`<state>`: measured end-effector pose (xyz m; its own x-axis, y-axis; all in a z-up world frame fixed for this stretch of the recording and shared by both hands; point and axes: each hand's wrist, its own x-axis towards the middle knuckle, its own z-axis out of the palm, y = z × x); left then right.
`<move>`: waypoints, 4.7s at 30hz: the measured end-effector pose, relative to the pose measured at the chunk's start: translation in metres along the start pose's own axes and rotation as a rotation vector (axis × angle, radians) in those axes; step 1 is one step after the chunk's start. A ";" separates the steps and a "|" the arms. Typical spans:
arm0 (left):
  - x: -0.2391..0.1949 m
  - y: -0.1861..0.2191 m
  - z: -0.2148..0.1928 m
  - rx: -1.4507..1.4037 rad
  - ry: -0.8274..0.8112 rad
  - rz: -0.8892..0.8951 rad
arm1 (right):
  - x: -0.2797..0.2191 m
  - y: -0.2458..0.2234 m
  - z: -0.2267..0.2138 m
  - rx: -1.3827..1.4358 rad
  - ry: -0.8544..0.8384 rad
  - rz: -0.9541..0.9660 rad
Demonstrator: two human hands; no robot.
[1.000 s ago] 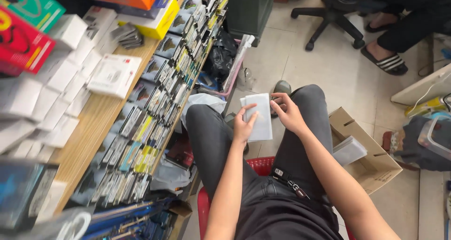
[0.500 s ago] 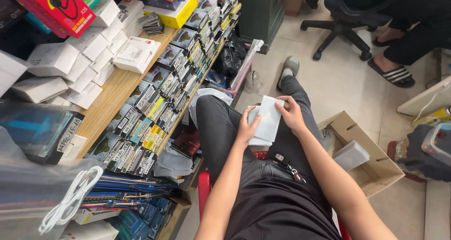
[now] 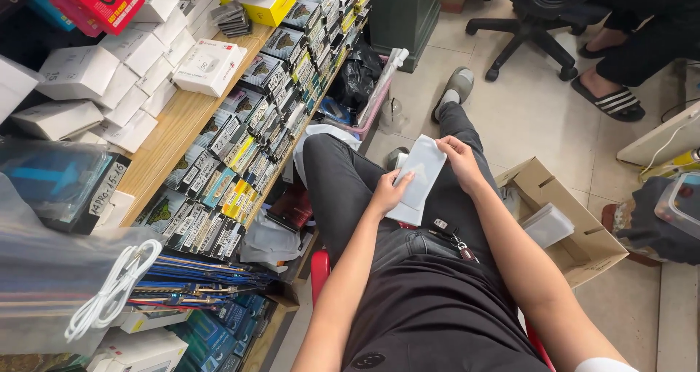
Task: The person repeatedly picks up small black packages and white paper sheets, places the packages on the sheets, and sets them into a cardboard box. The person handles the items one at a time and continues the cycle throughout the clip.
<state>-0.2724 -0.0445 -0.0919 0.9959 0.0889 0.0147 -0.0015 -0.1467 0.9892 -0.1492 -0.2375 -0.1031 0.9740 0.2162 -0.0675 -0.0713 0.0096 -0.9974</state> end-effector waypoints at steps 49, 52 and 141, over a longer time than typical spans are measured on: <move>0.002 0.011 -0.009 -0.154 -0.005 -0.149 | 0.000 0.001 -0.001 -0.154 0.140 -0.422; 0.009 -0.003 -0.011 -0.167 0.025 -0.150 | -0.021 -0.029 0.017 -0.231 -0.010 -0.423; -0.001 0.009 -0.015 -0.098 0.135 -0.120 | -0.054 -0.061 0.027 -0.184 -0.533 0.203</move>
<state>-0.2743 -0.0307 -0.0803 0.9685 0.2320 -0.0910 0.1008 -0.0310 0.9944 -0.2031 -0.2233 -0.0381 0.6992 0.6565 -0.2830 -0.1601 -0.2420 -0.9570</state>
